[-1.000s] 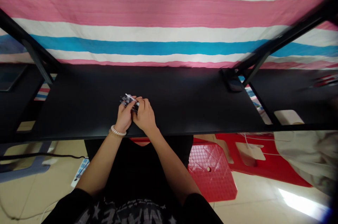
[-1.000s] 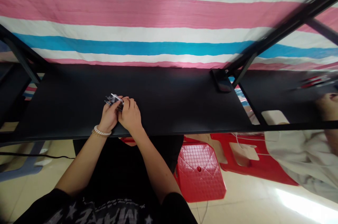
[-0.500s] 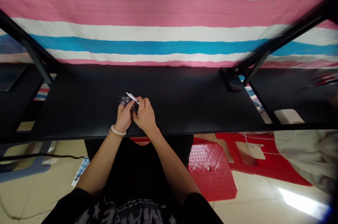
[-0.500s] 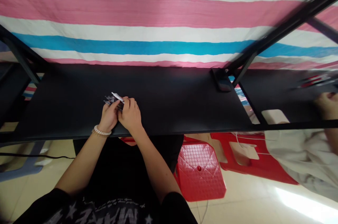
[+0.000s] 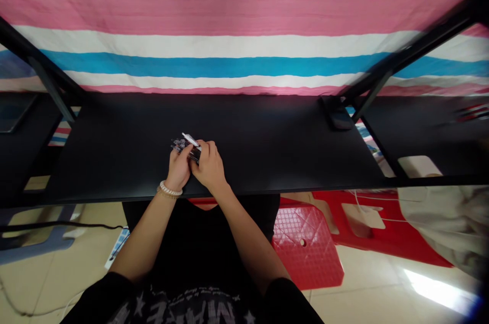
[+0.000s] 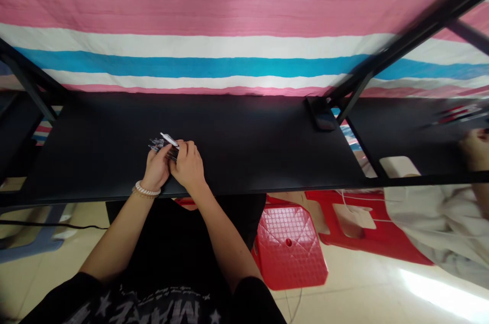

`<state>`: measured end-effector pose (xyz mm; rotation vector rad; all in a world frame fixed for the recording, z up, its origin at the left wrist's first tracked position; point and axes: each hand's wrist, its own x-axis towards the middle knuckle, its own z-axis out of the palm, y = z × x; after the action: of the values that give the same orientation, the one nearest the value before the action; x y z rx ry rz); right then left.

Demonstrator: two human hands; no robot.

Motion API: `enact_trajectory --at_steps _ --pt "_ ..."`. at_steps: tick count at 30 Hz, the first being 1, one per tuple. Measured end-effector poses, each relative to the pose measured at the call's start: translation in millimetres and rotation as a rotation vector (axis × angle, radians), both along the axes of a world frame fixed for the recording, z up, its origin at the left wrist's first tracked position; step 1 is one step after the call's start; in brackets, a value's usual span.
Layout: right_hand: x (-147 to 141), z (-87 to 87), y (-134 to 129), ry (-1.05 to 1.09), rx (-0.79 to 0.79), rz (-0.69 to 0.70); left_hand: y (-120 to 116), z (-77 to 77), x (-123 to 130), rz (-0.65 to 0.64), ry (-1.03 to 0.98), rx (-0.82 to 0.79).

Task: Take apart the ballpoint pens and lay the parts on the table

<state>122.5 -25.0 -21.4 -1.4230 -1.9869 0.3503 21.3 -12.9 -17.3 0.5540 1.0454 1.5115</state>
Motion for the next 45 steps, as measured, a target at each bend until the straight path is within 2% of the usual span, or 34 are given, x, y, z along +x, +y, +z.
enact_trajectory --at_steps 27,45 --pt "-0.1 -1.2 0.6 -0.004 -0.019 0.004 -0.1 3.7 1.8 0.055 -0.027 -0.016" --pt "-0.2 -1.4 1.2 -0.005 -0.039 0.008 0.1 3.4 -0.1 0.020 -0.014 -0.004"
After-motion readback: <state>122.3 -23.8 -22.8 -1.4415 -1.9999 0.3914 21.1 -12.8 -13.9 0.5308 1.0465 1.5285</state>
